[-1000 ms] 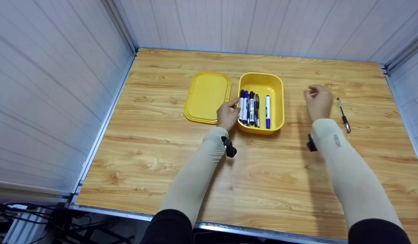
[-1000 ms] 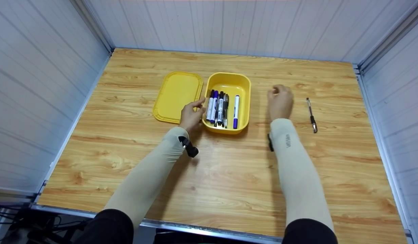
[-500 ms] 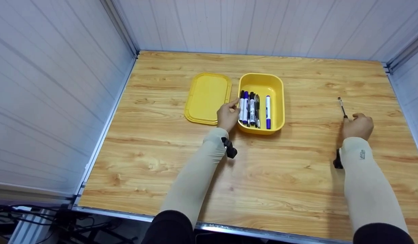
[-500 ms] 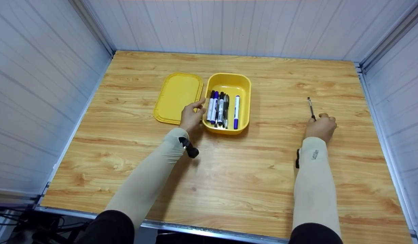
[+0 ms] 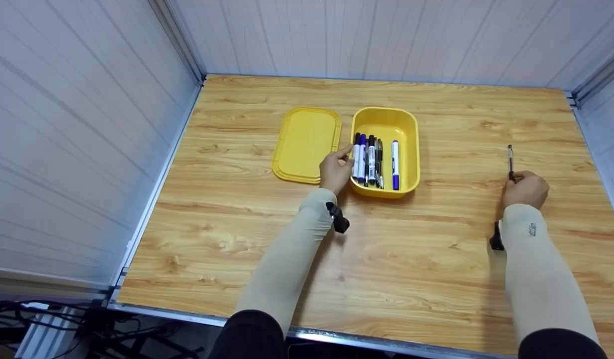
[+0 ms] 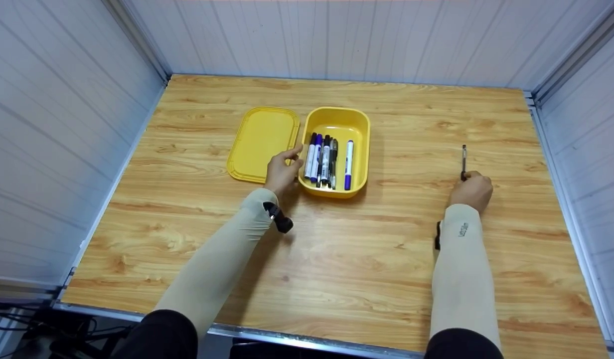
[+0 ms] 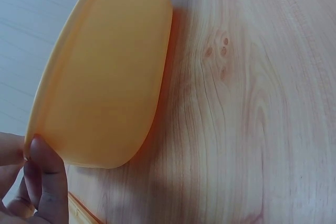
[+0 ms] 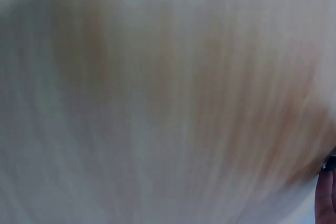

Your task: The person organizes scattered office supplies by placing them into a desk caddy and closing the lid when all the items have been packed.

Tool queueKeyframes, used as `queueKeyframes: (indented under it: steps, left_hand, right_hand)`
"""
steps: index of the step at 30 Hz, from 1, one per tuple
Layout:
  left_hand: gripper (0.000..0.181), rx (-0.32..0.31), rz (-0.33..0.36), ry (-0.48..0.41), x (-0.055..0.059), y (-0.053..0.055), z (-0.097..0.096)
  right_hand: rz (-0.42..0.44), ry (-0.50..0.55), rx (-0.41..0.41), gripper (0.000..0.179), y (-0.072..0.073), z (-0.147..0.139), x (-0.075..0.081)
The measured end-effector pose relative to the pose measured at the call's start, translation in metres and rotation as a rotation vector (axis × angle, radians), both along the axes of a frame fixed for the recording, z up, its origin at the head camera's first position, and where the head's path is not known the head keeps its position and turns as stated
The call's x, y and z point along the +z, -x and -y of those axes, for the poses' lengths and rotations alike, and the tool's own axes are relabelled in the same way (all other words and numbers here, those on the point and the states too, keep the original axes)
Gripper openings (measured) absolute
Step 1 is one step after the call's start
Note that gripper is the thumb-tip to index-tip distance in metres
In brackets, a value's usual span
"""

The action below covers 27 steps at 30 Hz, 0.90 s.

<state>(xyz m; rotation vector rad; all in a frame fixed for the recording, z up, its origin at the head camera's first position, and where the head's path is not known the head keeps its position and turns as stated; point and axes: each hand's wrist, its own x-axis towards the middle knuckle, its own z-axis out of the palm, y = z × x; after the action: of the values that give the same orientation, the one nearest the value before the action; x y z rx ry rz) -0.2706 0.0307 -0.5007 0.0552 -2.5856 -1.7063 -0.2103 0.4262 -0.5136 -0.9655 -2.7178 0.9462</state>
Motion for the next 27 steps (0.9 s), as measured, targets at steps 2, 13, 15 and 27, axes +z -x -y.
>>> queueKeyframes:
  steps: [2,13,15,27]
  left_hand:
    - [0.037,-0.004,0.0,-0.004,0.001,0.0,0.0]
    - [0.037,-0.015,-0.023,0.006,0.001,-0.001,0.0]
    - [0.038,-0.013,-0.02,0.002,0.001,-0.001,0.0]
    - [0.038,-0.003,-0.007,0.009,0.002,-0.001,0.0]
  right_hand:
    - [0.011,-0.004,0.003,0.033,-0.001,0.0,0.001]
    - [0.031,0.114,-0.035,0.043,-0.001,0.01,0.005]
    - [0.009,0.143,-0.048,0.042,0.001,0.015,0.006]
    - [-0.091,0.225,0.029,0.04,0.014,0.048,0.01]
